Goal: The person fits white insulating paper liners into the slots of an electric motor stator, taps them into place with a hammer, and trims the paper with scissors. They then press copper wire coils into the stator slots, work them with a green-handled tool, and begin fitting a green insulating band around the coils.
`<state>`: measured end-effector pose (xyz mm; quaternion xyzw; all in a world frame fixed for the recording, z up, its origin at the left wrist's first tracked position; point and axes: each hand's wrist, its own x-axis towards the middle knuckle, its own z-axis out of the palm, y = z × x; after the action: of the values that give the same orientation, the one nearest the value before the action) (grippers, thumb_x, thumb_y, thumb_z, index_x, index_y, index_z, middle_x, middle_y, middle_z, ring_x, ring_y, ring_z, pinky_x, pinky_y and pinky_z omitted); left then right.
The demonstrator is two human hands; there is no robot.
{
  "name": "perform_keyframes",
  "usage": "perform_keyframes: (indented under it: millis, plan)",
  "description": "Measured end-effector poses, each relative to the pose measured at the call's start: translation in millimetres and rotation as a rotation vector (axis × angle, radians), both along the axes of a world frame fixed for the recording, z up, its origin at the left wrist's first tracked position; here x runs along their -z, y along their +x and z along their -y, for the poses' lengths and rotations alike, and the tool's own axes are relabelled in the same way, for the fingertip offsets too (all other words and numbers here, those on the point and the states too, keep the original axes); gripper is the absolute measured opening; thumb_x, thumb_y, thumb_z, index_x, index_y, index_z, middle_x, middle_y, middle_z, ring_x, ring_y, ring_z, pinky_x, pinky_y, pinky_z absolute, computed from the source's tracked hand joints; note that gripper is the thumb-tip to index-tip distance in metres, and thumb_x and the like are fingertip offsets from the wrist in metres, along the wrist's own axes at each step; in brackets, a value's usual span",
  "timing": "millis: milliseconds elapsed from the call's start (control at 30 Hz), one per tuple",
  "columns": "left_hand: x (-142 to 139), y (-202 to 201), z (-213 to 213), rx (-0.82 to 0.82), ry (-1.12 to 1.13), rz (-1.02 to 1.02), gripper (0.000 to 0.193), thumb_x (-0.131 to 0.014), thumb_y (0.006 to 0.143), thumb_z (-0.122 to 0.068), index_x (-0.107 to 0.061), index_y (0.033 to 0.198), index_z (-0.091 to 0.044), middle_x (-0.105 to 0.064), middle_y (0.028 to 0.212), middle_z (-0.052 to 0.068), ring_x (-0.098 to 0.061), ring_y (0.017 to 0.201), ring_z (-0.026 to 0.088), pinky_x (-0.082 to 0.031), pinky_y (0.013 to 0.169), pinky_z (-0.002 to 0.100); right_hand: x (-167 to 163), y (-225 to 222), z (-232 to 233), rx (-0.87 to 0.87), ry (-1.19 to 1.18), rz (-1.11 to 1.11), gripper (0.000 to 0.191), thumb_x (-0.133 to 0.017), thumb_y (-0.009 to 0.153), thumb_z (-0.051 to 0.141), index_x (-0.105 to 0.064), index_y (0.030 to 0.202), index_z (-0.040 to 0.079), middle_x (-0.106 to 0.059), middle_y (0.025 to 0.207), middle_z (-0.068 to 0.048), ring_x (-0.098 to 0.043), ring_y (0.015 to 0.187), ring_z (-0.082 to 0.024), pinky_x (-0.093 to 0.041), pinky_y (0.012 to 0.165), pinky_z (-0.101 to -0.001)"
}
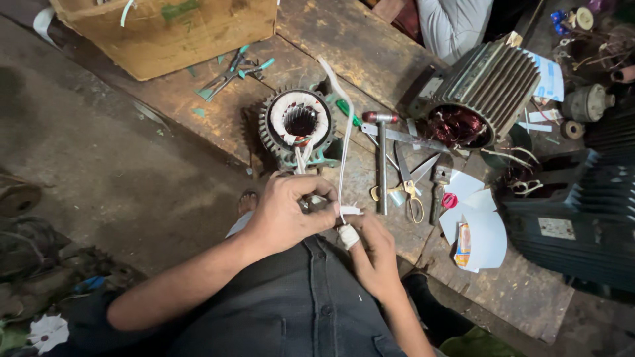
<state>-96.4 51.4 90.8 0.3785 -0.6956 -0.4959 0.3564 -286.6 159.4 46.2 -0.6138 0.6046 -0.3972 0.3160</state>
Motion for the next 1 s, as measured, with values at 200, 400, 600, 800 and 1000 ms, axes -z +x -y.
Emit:
perform_keyframes:
  millis: [200,400,600,800,1000]
  plan:
    - [1.4,-5.6,-5.8,-0.015,-0.074,-0.041,0.015,-0.079,0.073,-0.010,-0.072,0.084,-0.003,-0.076,0.084,0.007,-0.075,0.076,0.017,-0.058,0.072,0.030,3.5,11.1,5.2,0.175,-0.073,0.160,0.010,-0.069,0.091,-0.001,-0.066,0.101,0.000,-0.065,0.089,-0.008,-0.062,0.076,-0.014,-0.050,0.068,-0.0273]
    - [10.3,-12.0,-8.7,-0.072,0.018,0.050,0.018,-0.080,0.074,-0.010,-0.072,0.088,-0.002,-0.071,0.075,0.004,-0.065,0.065,0.012,-0.054,0.062,0.032,13.8,14.7,2.3,0.212,-0.057,0.366,0.008,-0.065,0.099,0.005,-0.063,0.106,0.001,-0.063,0.094,-0.004,-0.062,0.078,-0.012,-0.052,0.071,-0.0266]
    - [35.0,-16.9,-11.0,0.247,0.450,-0.455,0.014,-0.067,0.100,-0.010,-0.064,0.110,-0.001,-0.066,0.092,0.001,-0.063,0.079,0.006,-0.056,0.069,0.026,26.8,14.2,9.6,0.141,0.155,1.123,0.016,-0.061,0.104,0.016,-0.055,0.114,0.005,-0.063,0.099,-0.005,-0.060,0.088,-0.015,-0.050,0.080,-0.0321]
    - [53.2,-18.5,-13.2,0.222,0.511,-0.611,0.014,-0.065,0.104,-0.012,-0.060,0.112,-0.001,-0.063,0.098,0.001,-0.061,0.084,0.007,-0.053,0.076,0.025,35.9,15.4,10.5,0.099,0.186,1.018,0.013,-0.062,0.105,0.014,-0.059,0.114,0.005,-0.062,0.100,-0.005,-0.059,0.096,-0.014,-0.047,0.092,-0.0302]
    - [57.2,-12.4,-5.7,0.277,0.470,-0.477,0.014,-0.064,0.104,-0.015,-0.061,0.113,-0.004,-0.061,0.097,-0.002,-0.058,0.082,0.005,-0.049,0.073,0.023,25.3,16.0,15.0,0.112,0.144,0.779,0.017,-0.060,0.102,0.005,-0.059,0.119,0.003,-0.062,0.107,-0.004,-0.060,0.102,-0.015,-0.048,0.094,-0.0304]
